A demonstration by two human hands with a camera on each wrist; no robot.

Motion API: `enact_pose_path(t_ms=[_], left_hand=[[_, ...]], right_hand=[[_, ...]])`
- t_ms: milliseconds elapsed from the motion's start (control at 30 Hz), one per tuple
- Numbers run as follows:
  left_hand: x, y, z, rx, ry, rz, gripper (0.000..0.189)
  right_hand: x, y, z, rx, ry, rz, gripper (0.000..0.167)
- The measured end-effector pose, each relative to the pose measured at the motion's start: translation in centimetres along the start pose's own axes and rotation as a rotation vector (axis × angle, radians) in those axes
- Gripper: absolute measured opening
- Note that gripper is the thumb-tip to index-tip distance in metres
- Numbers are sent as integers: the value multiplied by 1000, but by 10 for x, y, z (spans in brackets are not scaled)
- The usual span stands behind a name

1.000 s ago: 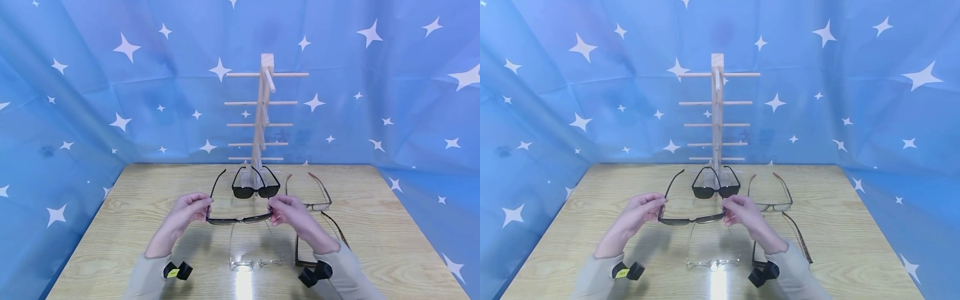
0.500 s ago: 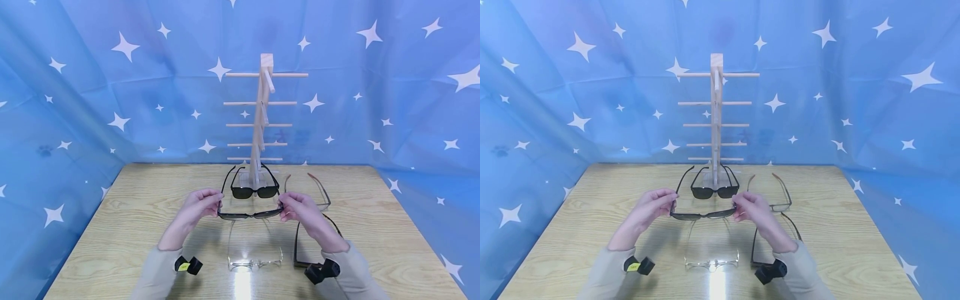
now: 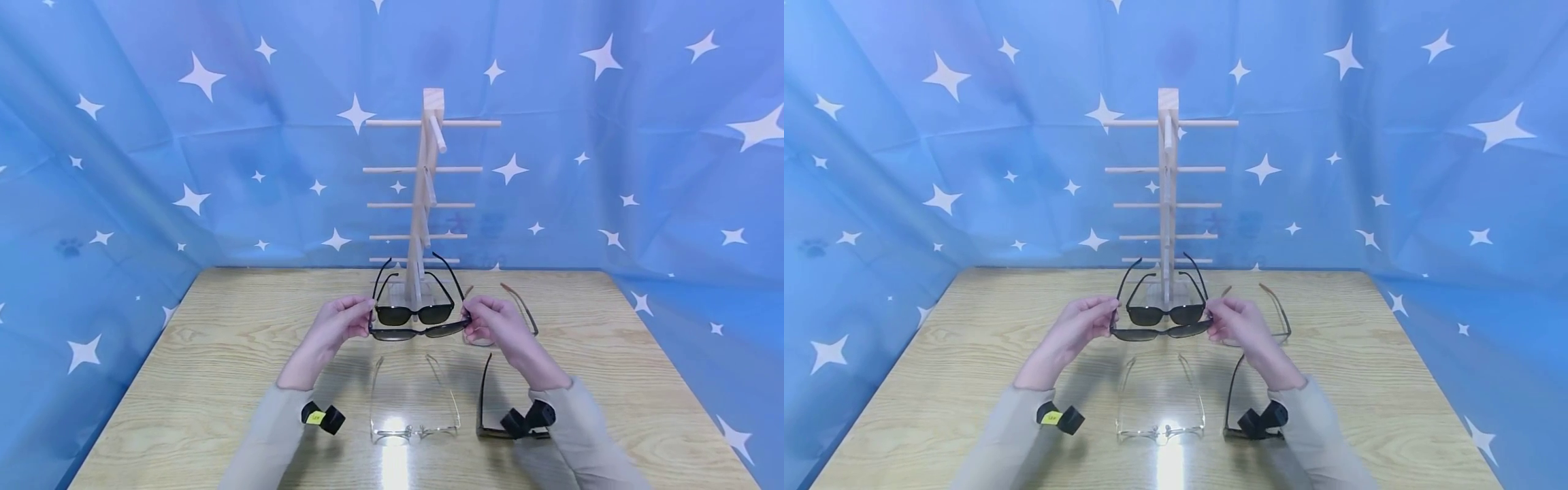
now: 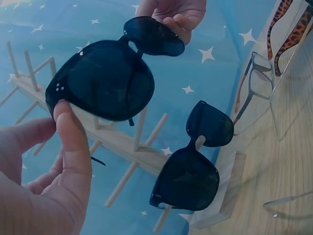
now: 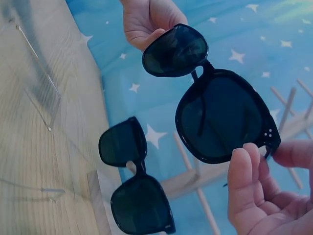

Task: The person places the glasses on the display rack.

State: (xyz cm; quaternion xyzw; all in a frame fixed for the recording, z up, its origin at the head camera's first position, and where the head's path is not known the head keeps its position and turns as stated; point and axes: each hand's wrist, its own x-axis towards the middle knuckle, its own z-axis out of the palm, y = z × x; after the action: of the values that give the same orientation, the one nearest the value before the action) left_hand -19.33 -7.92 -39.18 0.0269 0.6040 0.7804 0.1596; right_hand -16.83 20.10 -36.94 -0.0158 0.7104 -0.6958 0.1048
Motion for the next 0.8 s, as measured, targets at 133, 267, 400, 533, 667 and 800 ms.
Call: enact_pose_path(t_ms=[133, 267, 400, 533, 667, 800], left_hand=[[9, 1, 3, -46, 39, -7, 8], [16, 3, 6, -81, 74, -6, 23], [23, 5, 10, -125, 99, 3, 26], [29, 5, 13, -180, 127, 8, 29], [36, 4, 14, -223, 155, 8, 30], [41, 3, 14, -258, 175, 18, 26]], right_hand=[[10, -1, -4, 18, -6, -7, 19], [20, -2, -7, 35, 0, 2, 18], [31, -3, -9, 55, 31, 32, 18], [41, -4, -11, 68, 55, 59, 18], [50, -3, -12, 88, 67, 80, 18], [58, -3, -13, 102, 74, 81, 18]])
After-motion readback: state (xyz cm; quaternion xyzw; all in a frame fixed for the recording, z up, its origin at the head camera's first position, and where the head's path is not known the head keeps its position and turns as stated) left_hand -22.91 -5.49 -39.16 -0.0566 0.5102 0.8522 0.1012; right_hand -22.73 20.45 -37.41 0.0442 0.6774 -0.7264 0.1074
